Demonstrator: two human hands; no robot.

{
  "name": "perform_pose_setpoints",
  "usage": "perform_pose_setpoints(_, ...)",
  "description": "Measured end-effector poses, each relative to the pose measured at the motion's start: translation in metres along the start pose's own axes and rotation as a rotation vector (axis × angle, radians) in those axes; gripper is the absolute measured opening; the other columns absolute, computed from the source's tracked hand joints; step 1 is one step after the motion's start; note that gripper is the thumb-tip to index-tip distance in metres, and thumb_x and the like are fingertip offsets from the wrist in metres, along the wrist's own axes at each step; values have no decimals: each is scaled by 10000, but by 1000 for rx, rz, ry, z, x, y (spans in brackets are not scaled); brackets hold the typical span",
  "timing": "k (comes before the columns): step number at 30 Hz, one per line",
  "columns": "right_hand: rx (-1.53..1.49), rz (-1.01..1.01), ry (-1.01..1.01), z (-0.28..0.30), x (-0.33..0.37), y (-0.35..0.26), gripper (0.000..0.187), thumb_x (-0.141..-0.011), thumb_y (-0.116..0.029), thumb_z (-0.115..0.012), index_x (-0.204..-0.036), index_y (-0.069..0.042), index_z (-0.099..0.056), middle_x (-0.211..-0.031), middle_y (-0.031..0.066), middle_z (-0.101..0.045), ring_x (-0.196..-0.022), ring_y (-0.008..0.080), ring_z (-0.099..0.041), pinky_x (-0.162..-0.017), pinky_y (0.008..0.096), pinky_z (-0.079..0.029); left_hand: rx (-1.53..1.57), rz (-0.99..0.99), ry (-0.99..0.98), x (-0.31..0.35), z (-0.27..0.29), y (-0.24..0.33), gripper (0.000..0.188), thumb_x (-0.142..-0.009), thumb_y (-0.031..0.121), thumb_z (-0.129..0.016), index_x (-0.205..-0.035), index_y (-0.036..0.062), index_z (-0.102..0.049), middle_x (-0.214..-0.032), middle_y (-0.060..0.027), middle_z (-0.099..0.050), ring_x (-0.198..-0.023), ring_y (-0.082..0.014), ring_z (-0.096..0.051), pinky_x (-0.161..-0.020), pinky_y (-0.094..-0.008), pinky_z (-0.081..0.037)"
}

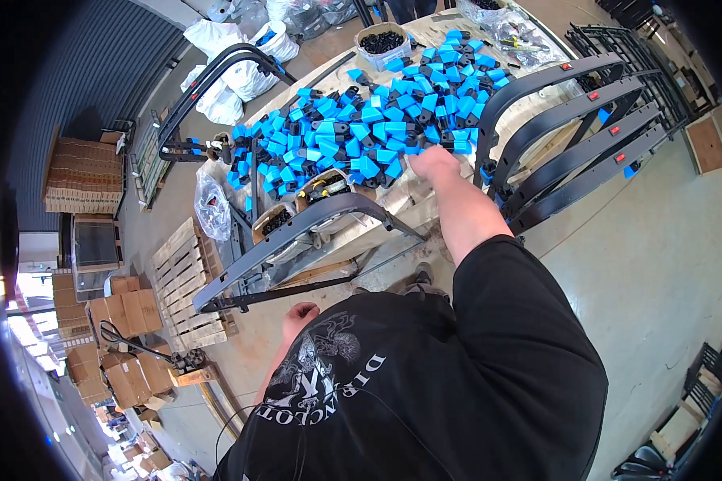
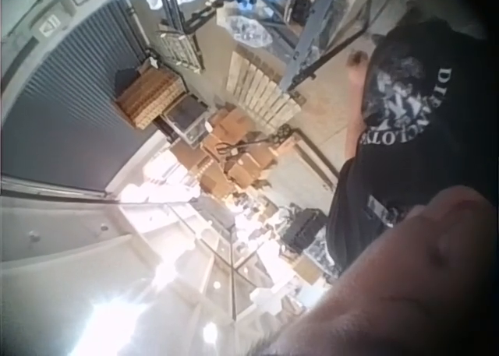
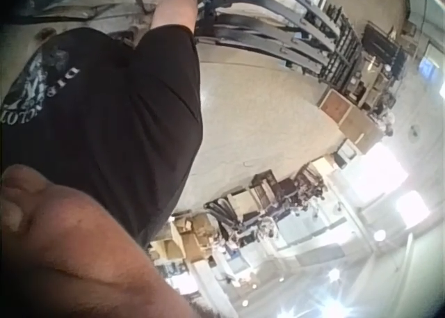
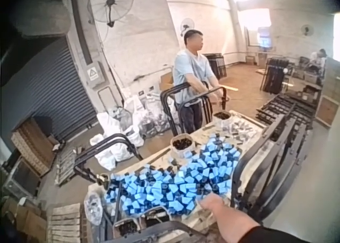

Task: Assembling plastic caps onto metal furniture frames and trimming attachments with pliers.

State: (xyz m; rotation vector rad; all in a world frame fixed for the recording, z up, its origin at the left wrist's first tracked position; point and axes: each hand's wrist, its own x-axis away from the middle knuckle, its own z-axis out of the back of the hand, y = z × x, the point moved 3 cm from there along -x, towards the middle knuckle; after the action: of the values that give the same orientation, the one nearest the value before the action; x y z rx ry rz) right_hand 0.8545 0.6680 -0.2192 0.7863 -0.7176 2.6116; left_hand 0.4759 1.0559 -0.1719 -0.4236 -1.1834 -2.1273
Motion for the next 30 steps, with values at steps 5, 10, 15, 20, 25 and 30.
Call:
perform_pose_setpoints(5, 66, 44, 7, 9, 13, -11, 636, -725, -627, -717, -953, -36, -769, -1007, 153, -750, -974, 303, -720, -894, 409, -547, -76, 30, 44, 14, 1, 13, 245, -898, 212, -709, -1032, 8, -727, -901, -97, -748, -818, -154, -697, -774, -301, -549)
perform_pose_setpoints(10, -58, 56, 36, 2, 13, -8, 801, -769, -714, -655, -1051, 32, -736, -1120, 206, -723, -1043, 325, -700, -904, 435, -537, -110, 69, 45, 16, -1, 15, 272, -881, 232, -716, -1042, 12, -725, -927, -101, -750, -840, -178, -707, -787, -303, -550)
perform_pose_setpoints(15, -232, -63, 135, 14, -4, -12, 941, -853, -807, -441, -1123, 52, -715, -1249, 229, -669, -1213, 373, -611, -1027, 452, -461, -162, 84, 1, 10, -3, 17, 289, -872, 239, -723, -1048, 11, -719, -926, -104, -749, -842, -176, -707, -784, -305, -553)
perform_pose_setpoints(20, -266, -63, 79, 12, -18, -11, 766, -825, -684, -587, -1179, -16, -711, -1264, 202, -670, -1174, 354, -638, -982, 444, -502, -177, 46, -14, 4, -3, 14, 291, -871, 235, -722, -1050, 6, -716, -927, -105, -749, -846, -174, -708, -790, -307, -555)
perform_pose_setpoints(25, -13, 6, 8, 20, 25, -31, 672, -757, -572, -718, -1168, -40, -721, -1246, 157, -689, -1114, 305, -680, -950, 406, -529, -105, 70, -17, 5, 2, 6, 297, -875, 235, -725, -1058, 2, -716, -940, -109, -748, -841, -169, -707, -792, -302, -556)
perform_pose_setpoints(30, -65, -36, 70, 23, 31, -26, 597, -759, -537, -722, -1126, -67, -748, -1206, 158, -707, -1113, 292, -686, -937, 386, -540, -151, -10, 15, 4, 9, 13, 290, -886, 227, -727, -1068, 1, -713, -940, -101, -743, -847, -158, -698, -791, -295, -552)
